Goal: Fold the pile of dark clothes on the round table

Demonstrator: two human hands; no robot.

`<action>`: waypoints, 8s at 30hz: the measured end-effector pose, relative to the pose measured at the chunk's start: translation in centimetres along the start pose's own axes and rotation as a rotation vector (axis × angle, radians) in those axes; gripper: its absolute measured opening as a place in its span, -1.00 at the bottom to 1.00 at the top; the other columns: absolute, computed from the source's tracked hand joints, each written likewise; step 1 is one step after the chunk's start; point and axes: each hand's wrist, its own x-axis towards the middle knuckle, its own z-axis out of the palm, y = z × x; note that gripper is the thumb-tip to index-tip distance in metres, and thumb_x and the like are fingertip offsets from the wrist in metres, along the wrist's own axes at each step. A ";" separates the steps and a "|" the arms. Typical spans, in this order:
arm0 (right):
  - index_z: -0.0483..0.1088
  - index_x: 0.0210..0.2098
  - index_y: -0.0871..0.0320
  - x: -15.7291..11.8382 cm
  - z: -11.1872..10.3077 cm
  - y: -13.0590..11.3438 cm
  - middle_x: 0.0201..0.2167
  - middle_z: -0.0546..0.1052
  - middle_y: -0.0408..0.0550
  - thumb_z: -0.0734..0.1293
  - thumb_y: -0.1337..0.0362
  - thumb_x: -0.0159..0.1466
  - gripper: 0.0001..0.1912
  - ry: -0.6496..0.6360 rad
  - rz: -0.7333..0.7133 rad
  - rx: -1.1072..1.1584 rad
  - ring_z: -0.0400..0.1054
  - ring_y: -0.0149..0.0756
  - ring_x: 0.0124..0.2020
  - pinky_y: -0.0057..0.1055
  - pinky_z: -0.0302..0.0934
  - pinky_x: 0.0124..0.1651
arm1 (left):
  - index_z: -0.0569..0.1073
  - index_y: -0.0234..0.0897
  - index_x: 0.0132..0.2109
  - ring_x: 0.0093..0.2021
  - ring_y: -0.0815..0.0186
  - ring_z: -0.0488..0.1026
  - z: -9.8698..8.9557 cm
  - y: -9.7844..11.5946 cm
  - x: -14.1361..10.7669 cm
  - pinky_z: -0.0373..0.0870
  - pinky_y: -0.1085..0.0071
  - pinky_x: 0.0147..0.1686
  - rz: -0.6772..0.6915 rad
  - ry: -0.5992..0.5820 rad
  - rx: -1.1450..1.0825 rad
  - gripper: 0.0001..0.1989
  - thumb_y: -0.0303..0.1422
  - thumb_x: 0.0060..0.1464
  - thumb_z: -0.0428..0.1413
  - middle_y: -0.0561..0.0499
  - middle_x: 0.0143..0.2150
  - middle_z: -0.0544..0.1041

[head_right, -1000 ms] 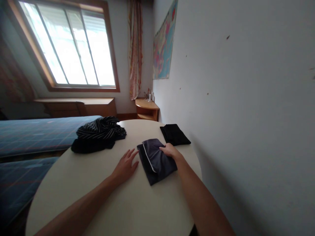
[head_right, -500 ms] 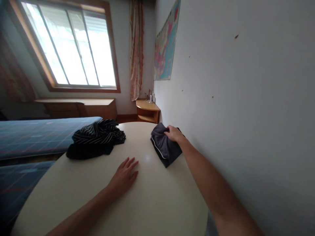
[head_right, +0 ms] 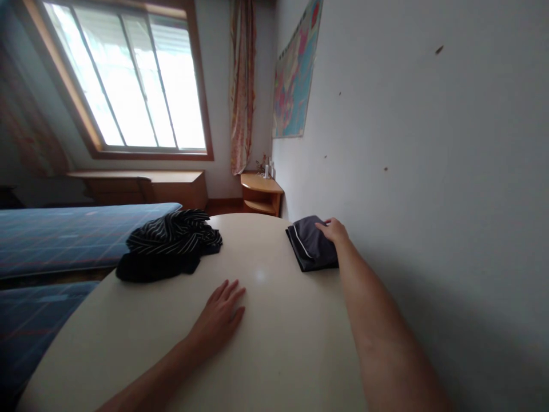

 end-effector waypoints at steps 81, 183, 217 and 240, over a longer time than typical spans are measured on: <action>0.44 -0.18 0.17 -24.3 6.1 -9.5 -0.22 0.56 0.07 0.17 -0.05 0.38 -0.57 -0.251 -0.744 0.439 0.42 -0.12 -0.13 -0.19 0.24 0.00 | 0.15 -0.32 0.37 0.29 -0.06 0.23 -3.4 -6.7 0.9 0.09 -0.04 0.27 0.020 0.157 0.068 -0.33 -0.33 0.15 0.10 -0.26 0.30 0.32; 0.49 -0.11 0.10 -22.9 4.9 -7.5 -0.13 0.60 0.02 0.23 0.19 0.34 -0.74 -0.383 -0.690 0.419 0.47 -0.11 -0.10 -0.22 0.25 0.02 | 0.33 -0.26 0.22 -0.08 0.02 0.53 -6.3 -3.2 0.2 0.35 0.24 -0.11 -0.047 -0.017 0.066 -0.50 -0.16 0.20 0.03 -0.22 -0.06 0.58; 0.55 -0.27 0.16 -22.5 4.2 -6.4 -0.36 0.59 -0.08 0.39 0.11 0.17 -0.74 -0.607 -0.730 0.558 0.46 -0.26 -0.32 -0.37 0.31 -0.20 | 0.48 -0.19 -0.25 -0.36 0.22 0.51 -8.4 -3.4 0.4 0.19 0.42 -0.38 -0.133 0.077 0.026 -0.78 -0.26 0.23 -0.03 -0.04 -0.37 0.58; 0.47 0.01 0.14 -22.4 2.7 -6.1 -0.01 0.54 0.04 0.49 0.06 0.08 -0.46 -0.553 -0.689 0.503 0.42 -0.06 0.00 -0.15 0.23 0.14 | 0.29 -0.21 0.28 0.14 0.15 0.43 -8.1 -4.3 0.1 0.25 0.24 0.21 0.078 0.000 -0.318 -0.42 -0.35 0.09 0.07 -0.06 0.17 0.48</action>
